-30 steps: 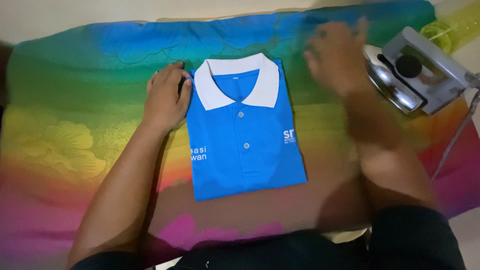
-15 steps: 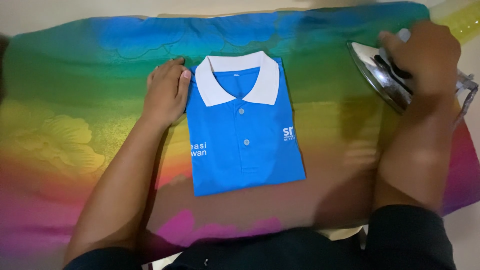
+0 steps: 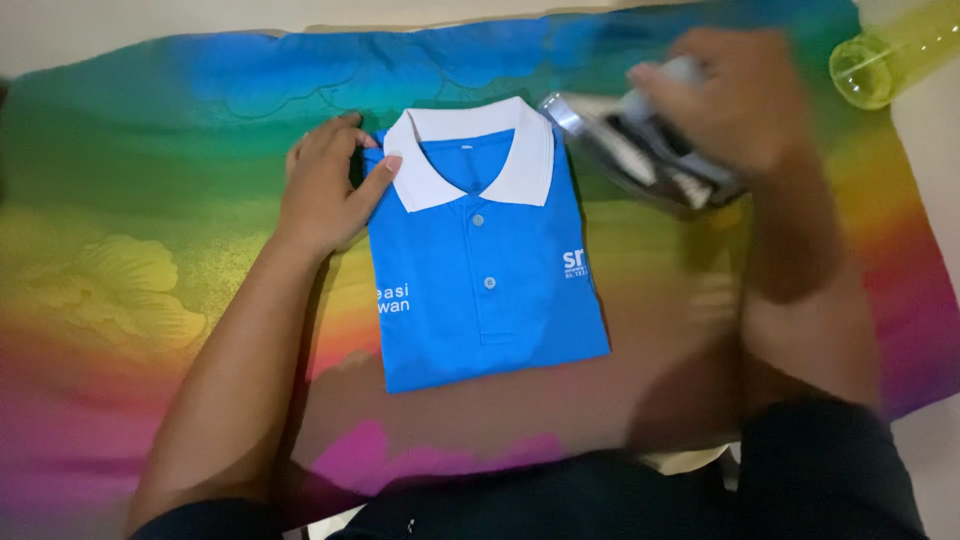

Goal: Ironing and folding a blue polo shirt on an ironing board.

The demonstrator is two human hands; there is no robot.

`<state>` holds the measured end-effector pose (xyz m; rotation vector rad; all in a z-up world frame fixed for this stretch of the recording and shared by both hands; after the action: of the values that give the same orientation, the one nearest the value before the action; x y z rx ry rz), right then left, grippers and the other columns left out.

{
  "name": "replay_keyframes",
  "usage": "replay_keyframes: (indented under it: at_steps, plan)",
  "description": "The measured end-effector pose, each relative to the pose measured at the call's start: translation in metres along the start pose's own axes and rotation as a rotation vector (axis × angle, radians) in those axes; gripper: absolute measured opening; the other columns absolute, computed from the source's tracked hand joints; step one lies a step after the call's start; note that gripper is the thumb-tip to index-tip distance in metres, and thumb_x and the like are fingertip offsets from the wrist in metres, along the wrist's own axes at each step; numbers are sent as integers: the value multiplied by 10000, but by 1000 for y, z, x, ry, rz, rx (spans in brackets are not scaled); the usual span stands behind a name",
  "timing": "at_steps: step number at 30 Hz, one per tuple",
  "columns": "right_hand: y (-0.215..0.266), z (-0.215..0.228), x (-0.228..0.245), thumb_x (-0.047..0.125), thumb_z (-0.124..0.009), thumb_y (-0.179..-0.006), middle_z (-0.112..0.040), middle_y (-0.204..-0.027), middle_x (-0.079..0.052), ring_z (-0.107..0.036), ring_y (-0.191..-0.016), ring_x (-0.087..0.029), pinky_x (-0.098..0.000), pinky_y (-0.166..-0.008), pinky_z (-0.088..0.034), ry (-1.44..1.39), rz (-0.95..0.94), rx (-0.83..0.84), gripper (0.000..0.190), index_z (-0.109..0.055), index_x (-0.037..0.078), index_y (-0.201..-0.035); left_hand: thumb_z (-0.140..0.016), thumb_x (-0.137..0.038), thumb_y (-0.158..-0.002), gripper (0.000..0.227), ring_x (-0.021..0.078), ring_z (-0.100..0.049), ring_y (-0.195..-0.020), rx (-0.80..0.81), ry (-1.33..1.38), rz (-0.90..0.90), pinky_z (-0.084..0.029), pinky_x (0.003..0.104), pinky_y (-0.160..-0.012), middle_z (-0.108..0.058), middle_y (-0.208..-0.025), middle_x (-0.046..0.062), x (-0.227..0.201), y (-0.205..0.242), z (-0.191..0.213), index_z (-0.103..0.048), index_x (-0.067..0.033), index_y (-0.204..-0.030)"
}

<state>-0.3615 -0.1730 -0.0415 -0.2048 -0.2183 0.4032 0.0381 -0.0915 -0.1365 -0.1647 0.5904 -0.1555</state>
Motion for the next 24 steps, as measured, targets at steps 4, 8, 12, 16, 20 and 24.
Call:
replay_keyframes:
  at_steps: [4, 8, 12, 16, 20, 24]
  plan:
    - [2, -28, 62, 784, -403, -1063, -630, -686, 17, -557, -577, -176, -302, -502, -390, 390, 111, 357, 588, -663, 257, -1036, -488, -562, -1046, 484, 437, -432, -1419, -5, 1, -25, -242, 584, -1119, -532, -1516, 239, -2, 0, 0, -618, -111, -1166]
    - [1, -11, 61, 773, -530, -1021, -725, -804, -58, -621, -681, -233, -323, -552, -404, 281, 40, 361, 583, -713, 224, -1081, -523, -562, -1031, 469, 425, -420, -1427, 8, 4, -12, -240, 594, -1121, -518, -1533, 236, 3, -3, -1, -613, -120, -1158]
    - [-1, -10, 61, 879, -532, -964, -732, -855, -87, -656, -739, -312, -401, -542, -418, 275, -144, 374, 704, -715, 201, -1008, -686, -396, -1019, 364, 439, -419, -1447, -108, 82, -46, -296, 639, -1094, -472, -1554, 249, -13, 2, 8, -576, -143, -1257]
    - [-1, -16, 55, 820, -617, -965, -752, -915, -114, -668, -760, -321, -404, -536, -452, 210, -108, 322, 643, -710, 212, -1153, -649, -67, -1087, 155, 386, -646, -1203, -216, 324, -474, -518, 512, -1006, -669, -1250, 200, -59, 5, 15, -641, -26, -1236]
    - [-1, -15, 55, 835, -624, -946, -753, -911, -109, -673, -786, -334, -418, -527, -453, 244, -82, 345, 646, -728, 218, -1109, -694, -285, -1042, 233, 347, -543, -1402, -12, 218, -500, -279, 612, -1154, -652, -1419, 90, -70, 16, -7, -671, -184, -1250]
    - [-2, -8, 60, 924, -574, -876, -760, -936, -137, -684, -782, -335, -412, -572, -475, 309, -89, 464, 771, -712, 191, -1072, -623, -364, -1043, 193, 410, -361, -1507, 78, 105, -430, -74, 625, -1203, -514, -1536, 119, -92, 27, -18, -734, -224, -1114]
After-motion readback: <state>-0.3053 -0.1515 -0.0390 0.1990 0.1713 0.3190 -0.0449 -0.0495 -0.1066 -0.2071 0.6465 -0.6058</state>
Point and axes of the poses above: each hand's wrist, its own y-axis away from the middle knuckle, its own z-axis out of the back of the hand, x = y × z, the point moved 2 cm from there along -y, towards the middle knuckle
